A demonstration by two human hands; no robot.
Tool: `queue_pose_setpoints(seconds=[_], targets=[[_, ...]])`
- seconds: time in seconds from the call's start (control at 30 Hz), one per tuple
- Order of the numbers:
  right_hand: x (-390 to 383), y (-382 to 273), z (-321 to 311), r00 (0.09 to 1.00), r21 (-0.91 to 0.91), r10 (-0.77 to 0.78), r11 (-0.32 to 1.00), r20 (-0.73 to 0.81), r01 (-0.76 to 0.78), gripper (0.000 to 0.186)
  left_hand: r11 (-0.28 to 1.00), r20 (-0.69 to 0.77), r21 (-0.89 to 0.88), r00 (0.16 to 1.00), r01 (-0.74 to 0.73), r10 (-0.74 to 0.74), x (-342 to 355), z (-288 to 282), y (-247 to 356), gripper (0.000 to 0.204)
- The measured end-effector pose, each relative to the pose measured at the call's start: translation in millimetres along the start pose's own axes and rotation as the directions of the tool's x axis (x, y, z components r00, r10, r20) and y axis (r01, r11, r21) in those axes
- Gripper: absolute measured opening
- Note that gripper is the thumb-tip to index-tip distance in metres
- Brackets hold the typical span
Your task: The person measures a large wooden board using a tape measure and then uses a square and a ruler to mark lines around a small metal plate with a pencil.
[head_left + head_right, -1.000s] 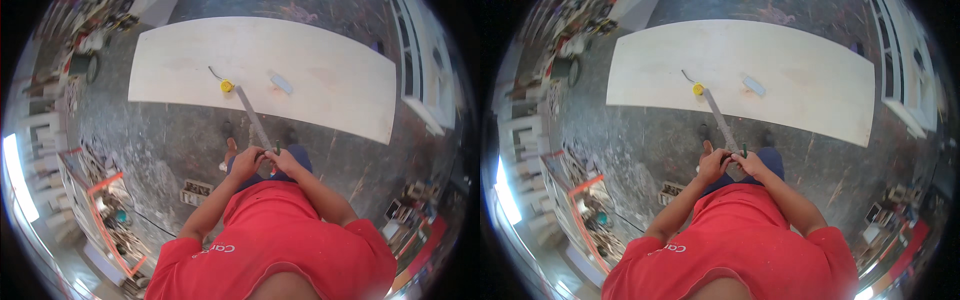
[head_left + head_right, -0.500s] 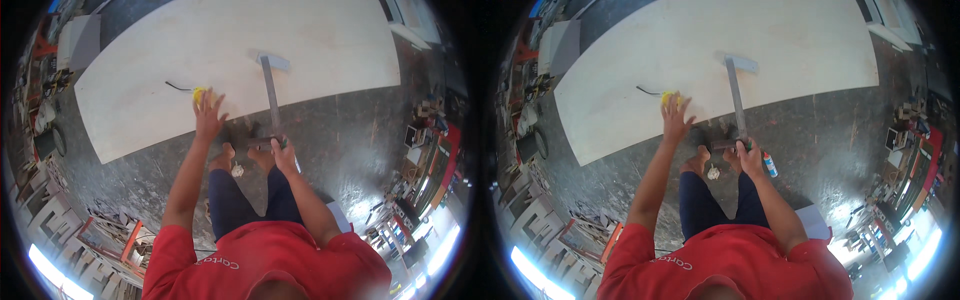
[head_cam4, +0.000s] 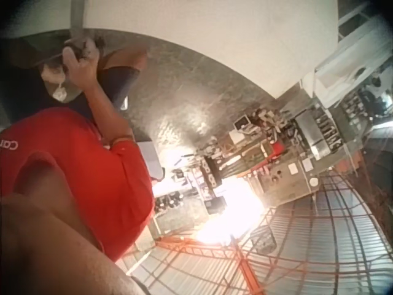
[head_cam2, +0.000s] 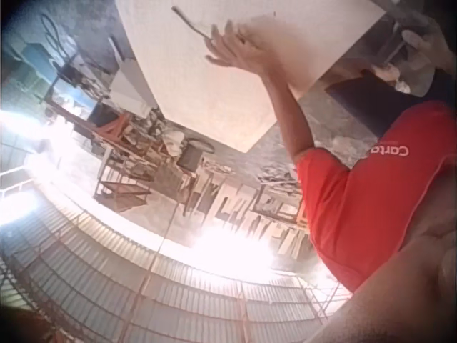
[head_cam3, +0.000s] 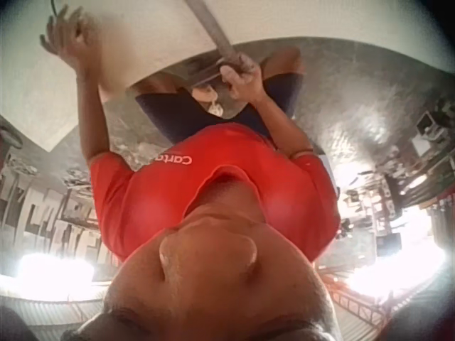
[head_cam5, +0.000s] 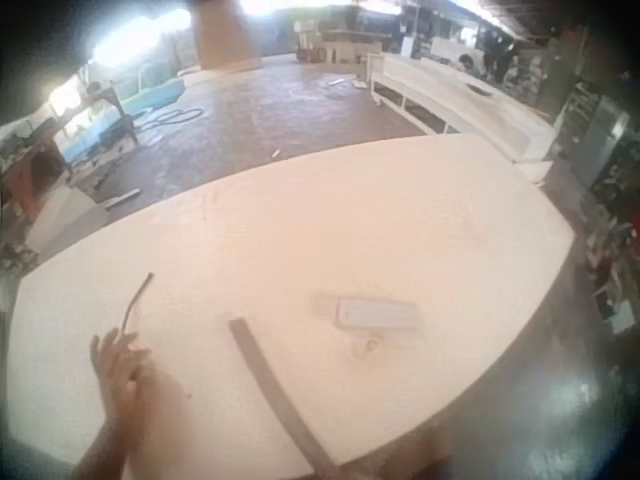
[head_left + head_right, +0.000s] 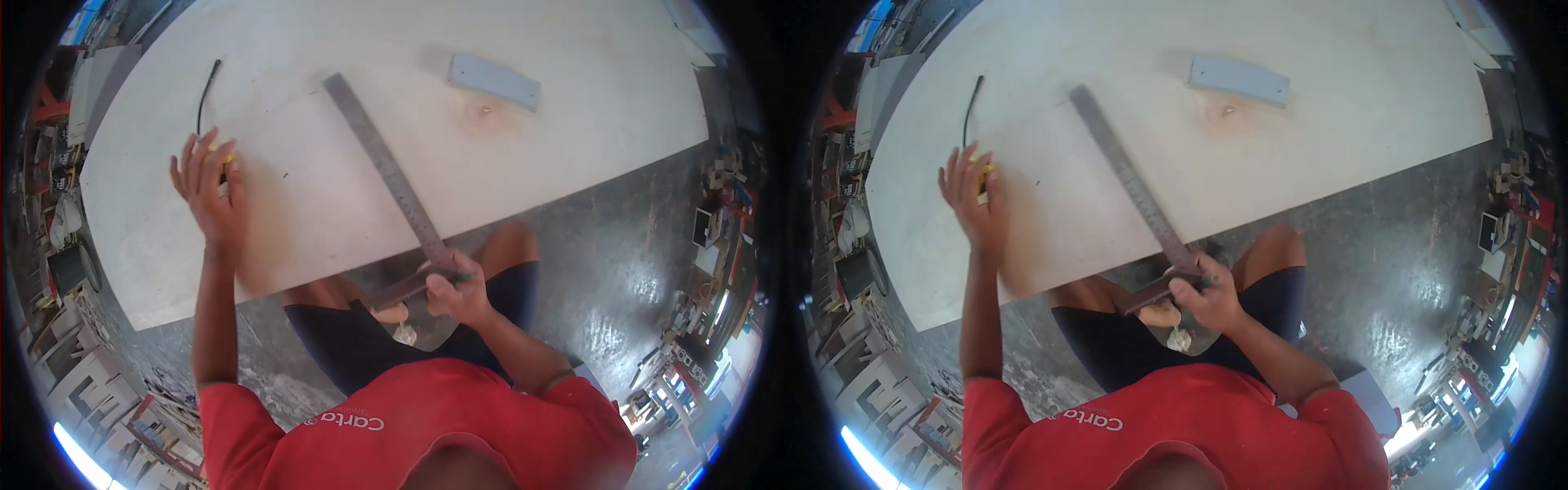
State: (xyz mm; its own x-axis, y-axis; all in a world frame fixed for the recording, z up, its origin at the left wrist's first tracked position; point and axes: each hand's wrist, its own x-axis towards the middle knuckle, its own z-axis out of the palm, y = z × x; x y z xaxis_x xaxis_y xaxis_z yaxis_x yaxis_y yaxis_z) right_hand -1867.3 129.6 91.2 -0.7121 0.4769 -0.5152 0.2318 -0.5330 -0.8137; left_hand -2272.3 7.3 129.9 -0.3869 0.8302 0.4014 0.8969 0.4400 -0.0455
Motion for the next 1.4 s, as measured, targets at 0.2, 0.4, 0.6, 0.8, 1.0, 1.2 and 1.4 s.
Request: queue_pose_setpoints(seconds=[0.2, 0.4, 0.6, 0.8, 1.0, 1.2, 1.4], targets=[[30.8, 22.1, 41.3, 0.938, 0.224, -0.300, 0.940, 0.174, 0.259, 0.025, 0.892, -0.284, -0.295, 0.922, -0.344, 0.262, 9.6, -11.2, -0.9, 0.023], [37.3, 17.8, 78.1, 0.984, 0.201, -0.174, 0.966, 0.032, 0.164, 0.028, 0.651, -0.018, -0.672, 0.886, -0.353, 0.463, -12.5, -22.2, 26.1, 0.046], [38.4, 14.1, 74.5, 0.989, 0.032, -0.141, 0.990, 0.053, 0.140, 0.035, 0.745, 0.356, -0.644, 0.793, -0.176, 0.494, -35.4, -55.8, 98.5, 0.085], [36.5, 9.0, 77.9, 0.993, 0.102, -0.107, 0.990, 0.049, 0.102, 0.039, 0.795, 0.419, -0.587, 0.784, -0.152, 0.459, -36.4, -57.7, 100.3, 0.092], [38.8, 3.6, 74.7, 0.994, 0.083, -0.074, 0.994, 0.078, 0.068, 0.044, 0.802, 0.397, -0.580, 0.811, -0.143, 0.431, -37.5, -56.2, 103.2, 0.089], [40.3, 0.1, 66.2, 0.991, 0.001, -0.065, 0.998, 0.121, 0.065, 0.050, 0.805, 0.416, -0.579, 0.801, -0.133, 0.431, -36.0, -57.8, 104.0, 0.090], [39.6, -7.8, 67.5, 0.992, -0.021, -0.042, 0.999, 0.120, 0.045, 0.047, 0.790, 0.405, -0.602, 0.807, -0.119, 0.430, -36.1, -57.7, 102.4, 0.090]])
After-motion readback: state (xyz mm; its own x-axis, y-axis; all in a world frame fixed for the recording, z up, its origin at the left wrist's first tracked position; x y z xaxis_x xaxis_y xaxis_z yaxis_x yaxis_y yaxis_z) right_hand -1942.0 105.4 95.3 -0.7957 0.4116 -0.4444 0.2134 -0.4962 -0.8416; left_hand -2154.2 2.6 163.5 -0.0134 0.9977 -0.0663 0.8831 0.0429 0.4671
